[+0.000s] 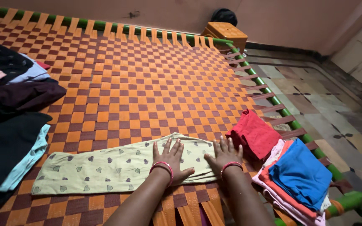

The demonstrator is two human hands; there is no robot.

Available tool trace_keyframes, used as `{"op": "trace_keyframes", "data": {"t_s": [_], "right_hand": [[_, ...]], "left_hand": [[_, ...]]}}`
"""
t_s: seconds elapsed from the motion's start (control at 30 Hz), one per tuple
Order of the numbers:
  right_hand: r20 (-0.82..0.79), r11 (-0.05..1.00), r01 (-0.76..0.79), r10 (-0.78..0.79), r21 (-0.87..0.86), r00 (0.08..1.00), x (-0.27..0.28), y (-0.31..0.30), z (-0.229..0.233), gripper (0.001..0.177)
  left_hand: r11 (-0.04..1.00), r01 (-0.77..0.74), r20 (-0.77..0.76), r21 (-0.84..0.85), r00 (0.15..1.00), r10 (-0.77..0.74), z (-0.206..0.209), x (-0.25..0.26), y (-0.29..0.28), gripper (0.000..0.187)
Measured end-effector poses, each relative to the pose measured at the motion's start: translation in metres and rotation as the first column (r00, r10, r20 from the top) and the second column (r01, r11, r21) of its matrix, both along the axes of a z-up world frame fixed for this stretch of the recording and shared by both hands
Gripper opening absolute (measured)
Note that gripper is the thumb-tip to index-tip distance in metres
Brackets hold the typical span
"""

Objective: The person folds a red t-shirt and a pair of light-colored patterned pants on a woven cot. The person smooths and folds each item by hand, then places the folded items into a growing stack on the cot.

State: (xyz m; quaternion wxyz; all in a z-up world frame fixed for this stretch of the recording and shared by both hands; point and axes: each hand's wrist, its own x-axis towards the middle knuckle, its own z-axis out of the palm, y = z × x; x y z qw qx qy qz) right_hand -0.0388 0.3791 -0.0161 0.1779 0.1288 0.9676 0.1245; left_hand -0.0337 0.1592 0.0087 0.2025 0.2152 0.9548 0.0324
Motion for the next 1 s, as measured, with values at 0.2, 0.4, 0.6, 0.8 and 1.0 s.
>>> {"op": "trace_keyframes", "data": {"t_s": [0.2, 0.4, 0.6, 0.8, 1.0], "right_hand": [[-0.230, 0.886, -0.452, 0.420, -0.108, 0.878, -0.036, -0.002, -0.086, 0.080], [-0.135, 0.869, -0.429, 0.407, -0.248, 0.903, -0.027, -0.007, -0.067, 0.081], [-0.150, 0.885, -0.403, 0.377, -0.232, 0.914, -0.021, -0.014, -0.044, 0.082], [-0.088, 0.912, -0.361, 0.350, -0.197, 0.933, -0.024, -0.017, -0.044, 0.084], [0.018, 0.979, -0.165, 0.168, -0.120, 0.986, -0.008, -0.018, 0.000, 0.084]], "left_hand": [[0.999, 0.022, -0.009, -0.050, 1.000, -0.023, -0.016, -0.009, 0.005, 0.107], [1.000, 0.001, -0.014, 0.000, 1.000, -0.001, -0.017, -0.008, 0.003, 0.107], [0.996, 0.084, -0.092, 0.008, 0.992, -0.083, -0.019, -0.016, 0.015, 0.111], [0.994, 0.094, -0.018, 0.049, 0.995, -0.094, -0.017, -0.032, 0.009, 0.110], [1.000, -0.003, -0.037, 0.027, 0.999, 0.004, 0.001, -0.025, 0.006, 0.105]]}}
